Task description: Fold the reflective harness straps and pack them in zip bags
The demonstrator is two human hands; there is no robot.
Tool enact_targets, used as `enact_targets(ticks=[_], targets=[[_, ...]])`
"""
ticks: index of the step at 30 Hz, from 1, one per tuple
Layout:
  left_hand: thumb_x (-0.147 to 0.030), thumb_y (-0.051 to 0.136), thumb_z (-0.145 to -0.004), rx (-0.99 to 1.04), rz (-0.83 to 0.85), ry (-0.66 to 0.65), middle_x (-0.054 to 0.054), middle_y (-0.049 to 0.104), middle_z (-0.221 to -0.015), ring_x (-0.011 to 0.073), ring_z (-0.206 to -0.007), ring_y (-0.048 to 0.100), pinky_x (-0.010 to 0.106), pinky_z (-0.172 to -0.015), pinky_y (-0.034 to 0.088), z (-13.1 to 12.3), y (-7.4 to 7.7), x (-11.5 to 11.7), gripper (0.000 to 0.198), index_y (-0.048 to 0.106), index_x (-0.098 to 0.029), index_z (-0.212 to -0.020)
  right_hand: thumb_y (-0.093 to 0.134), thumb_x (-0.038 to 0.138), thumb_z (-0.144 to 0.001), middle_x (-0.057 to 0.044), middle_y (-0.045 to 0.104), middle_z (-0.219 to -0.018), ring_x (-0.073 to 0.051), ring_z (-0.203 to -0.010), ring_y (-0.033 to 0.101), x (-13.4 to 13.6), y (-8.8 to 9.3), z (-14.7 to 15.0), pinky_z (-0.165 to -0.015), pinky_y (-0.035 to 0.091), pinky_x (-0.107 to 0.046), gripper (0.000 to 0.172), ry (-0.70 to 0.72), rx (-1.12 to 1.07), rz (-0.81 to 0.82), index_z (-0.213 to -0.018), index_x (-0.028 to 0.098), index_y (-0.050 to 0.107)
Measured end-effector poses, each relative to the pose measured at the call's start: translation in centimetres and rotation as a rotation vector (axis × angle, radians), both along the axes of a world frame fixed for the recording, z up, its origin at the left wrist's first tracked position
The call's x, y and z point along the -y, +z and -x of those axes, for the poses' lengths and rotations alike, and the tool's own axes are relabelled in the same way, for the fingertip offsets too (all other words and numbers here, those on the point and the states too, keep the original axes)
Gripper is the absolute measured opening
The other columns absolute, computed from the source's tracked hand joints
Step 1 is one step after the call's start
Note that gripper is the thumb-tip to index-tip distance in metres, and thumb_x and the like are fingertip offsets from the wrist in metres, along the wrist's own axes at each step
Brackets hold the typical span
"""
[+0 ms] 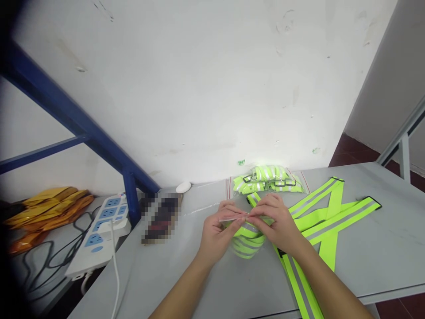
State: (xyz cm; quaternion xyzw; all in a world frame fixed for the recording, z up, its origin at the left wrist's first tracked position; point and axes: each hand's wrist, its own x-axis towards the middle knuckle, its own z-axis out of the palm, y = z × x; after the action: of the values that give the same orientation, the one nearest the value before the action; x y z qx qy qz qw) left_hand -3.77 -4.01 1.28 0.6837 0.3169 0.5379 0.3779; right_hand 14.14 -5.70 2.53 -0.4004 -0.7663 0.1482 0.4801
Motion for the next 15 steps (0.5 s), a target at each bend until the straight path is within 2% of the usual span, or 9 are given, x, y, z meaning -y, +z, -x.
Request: enact_targets(ticks=[6, 10, 15], targets=[[-0.029, 0.067, -0.083, -0.036, -0.017, 0.026, 0.007, 0.072, -0.08, 0.0217, -0.086, 0.058, 0.04, -0.082, 0.047, -0.07, 0.11, -0.06, 0.013, 0.072, -0.02, -0.076, 0.06, 0.026, -0.089, -0.001, 0.063, -0.075, -0.017, -0.074, 0.058, 0.15, 0.01, -0.01, -0.09, 0.041, -0.044, 0.007, 0.02, 0.023, 0.017, -0.085, 0.025, 0.065], [-0.027, 0.066, -0.084, 0.01, -0.013, 0.015, 0.006, 0.07, -0.08, 0.0199, -0.083, 0.06, 0.037, -0.08, 0.047, -0.13, 0.08, -0.08, 0.01, 0.069, -0.02, -0.077, 0.059, 0.024, -0.09, 0.0, 0.064, -0.076, -0.017, -0.074, 0.061, 0.18, -0.2, -0.03, -0.103, 0.03, -0.051, 0.008, -0.008, 0.055, 0.016, -0.083, 0.025, 0.062], [-0.023, 0.069, -0.081, 0.034, -0.061, 0.021, 0.005, 0.07, -0.077, 0.0183, -0.076, 0.059, 0.042, -0.088, 0.044, 0.11, -0.04, -0.18, 0.006, 0.068, -0.021, -0.076, 0.063, 0.029, -0.088, 0.001, 0.064, -0.075, -0.017, -0.074, 0.06, 0.04, -0.29, -0.3, -0.104, 0.028, -0.051, 0.007, -0.013, 0.04, 0.055, -0.081, 0.025, 0.063]])
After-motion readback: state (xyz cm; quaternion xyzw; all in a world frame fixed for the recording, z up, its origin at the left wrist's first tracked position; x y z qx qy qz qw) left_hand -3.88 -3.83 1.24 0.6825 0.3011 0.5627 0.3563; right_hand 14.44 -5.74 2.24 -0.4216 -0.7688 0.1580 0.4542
